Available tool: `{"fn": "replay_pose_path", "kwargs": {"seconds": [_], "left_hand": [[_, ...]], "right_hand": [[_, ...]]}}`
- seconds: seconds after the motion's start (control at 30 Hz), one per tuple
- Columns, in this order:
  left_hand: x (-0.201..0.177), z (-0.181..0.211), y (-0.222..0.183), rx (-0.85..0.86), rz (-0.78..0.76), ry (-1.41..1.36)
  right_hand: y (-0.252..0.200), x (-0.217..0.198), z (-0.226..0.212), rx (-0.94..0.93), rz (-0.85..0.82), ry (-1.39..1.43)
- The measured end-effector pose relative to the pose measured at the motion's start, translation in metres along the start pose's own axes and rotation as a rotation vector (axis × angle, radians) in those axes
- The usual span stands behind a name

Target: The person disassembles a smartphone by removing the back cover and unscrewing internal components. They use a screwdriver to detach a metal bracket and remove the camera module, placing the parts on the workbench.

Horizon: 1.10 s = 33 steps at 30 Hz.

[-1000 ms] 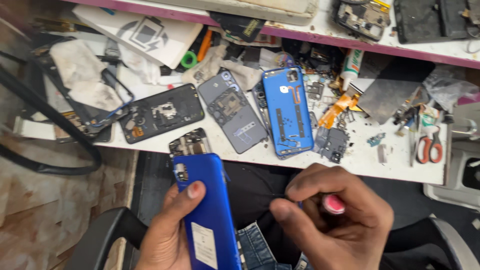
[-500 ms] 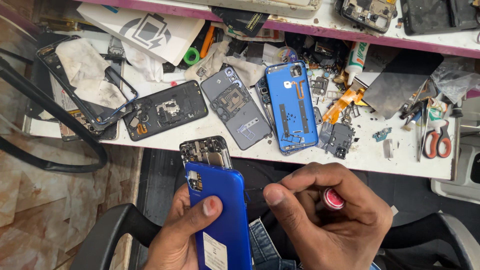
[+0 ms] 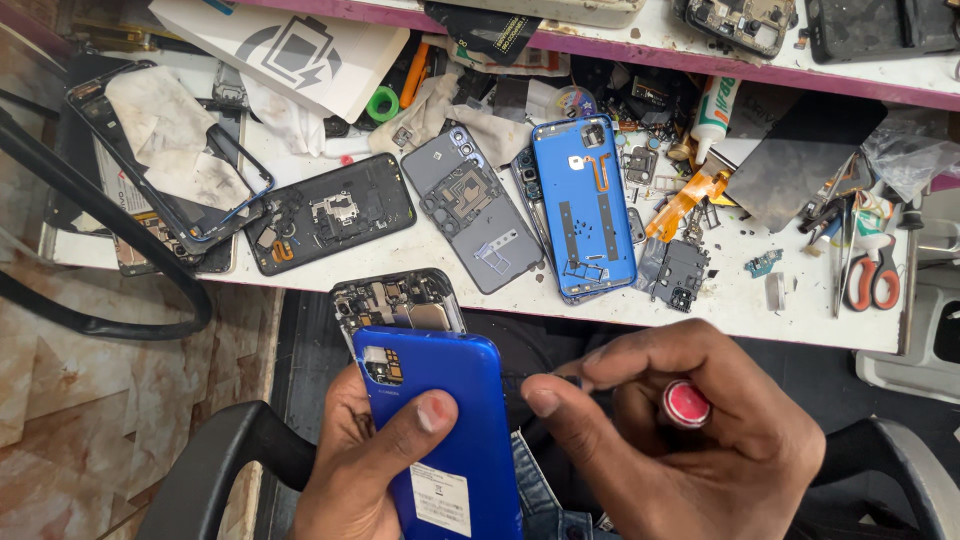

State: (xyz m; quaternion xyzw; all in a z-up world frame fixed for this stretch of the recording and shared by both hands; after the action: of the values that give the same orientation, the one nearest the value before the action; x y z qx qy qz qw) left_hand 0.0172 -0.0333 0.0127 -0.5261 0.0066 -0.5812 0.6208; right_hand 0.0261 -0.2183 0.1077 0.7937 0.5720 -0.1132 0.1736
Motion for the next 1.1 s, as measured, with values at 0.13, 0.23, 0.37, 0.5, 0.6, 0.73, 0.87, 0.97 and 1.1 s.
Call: {"fn": "replay_pose_path", "kwargs": {"seconds": [0.13, 0.23, 0.37, 0.5, 0.6, 0.73, 0.87, 0.97, 1.1], "left_hand": [[-0.002, 0.001, 0.0, -0.034, 0.075, -0.01], [0.003, 0.005, 0.001, -0.036, -0.009, -0.048], [0.003, 0.007, 0.0, -0.001, 0.009, -0.017], [0.003, 0.007, 0.001, 0.031, 0.011, 0.026], [0.002, 0.008, 0.0, 0.044, 0.01, 0.041], [0.001, 0.007, -0.001, 0.054, 0.031, 0.057], [0.003, 0.009, -0.005, 0.114, -0.012, 0.09], [0.001, 0.01, -0.006, 0.11, 0.013, 0.141], [0.001, 0.012, -0.008, 0.143, 0.054, 0.179]], "right_hand": [[0.005, 0.0, 0.009, 0.124, -0.094, 0.159], [0.007, 0.0, 0.014, 0.114, -0.174, 0.274], [0.006, 0.0, 0.024, 0.081, -0.209, 0.277], [0.007, -0.001, 0.037, 0.114, -0.208, 0.311], [0.008, -0.002, 0.043, 0.103, -0.254, 0.314], [0.008, -0.001, 0.047, 0.12, -0.27, 0.315], [0.008, -0.001, 0.048, 0.164, -0.248, 0.324], [0.007, -0.003, 0.048, 0.156, -0.24, 0.313], [0.008, -0.008, 0.046, 0.098, -0.21, 0.279]]}}
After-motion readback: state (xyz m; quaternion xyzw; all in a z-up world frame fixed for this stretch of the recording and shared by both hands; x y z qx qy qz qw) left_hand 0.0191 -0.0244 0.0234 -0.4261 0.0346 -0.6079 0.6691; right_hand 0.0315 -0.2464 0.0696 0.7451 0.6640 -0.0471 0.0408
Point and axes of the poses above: each hand's wrist, its own y-axis towards the middle knuckle, its own x-axis out of the palm, z = x × y, the point moved 5 cm from there along y, towards the middle knuckle, and after that the axes turned 6 degrees about -x, right-handed, at the moved point
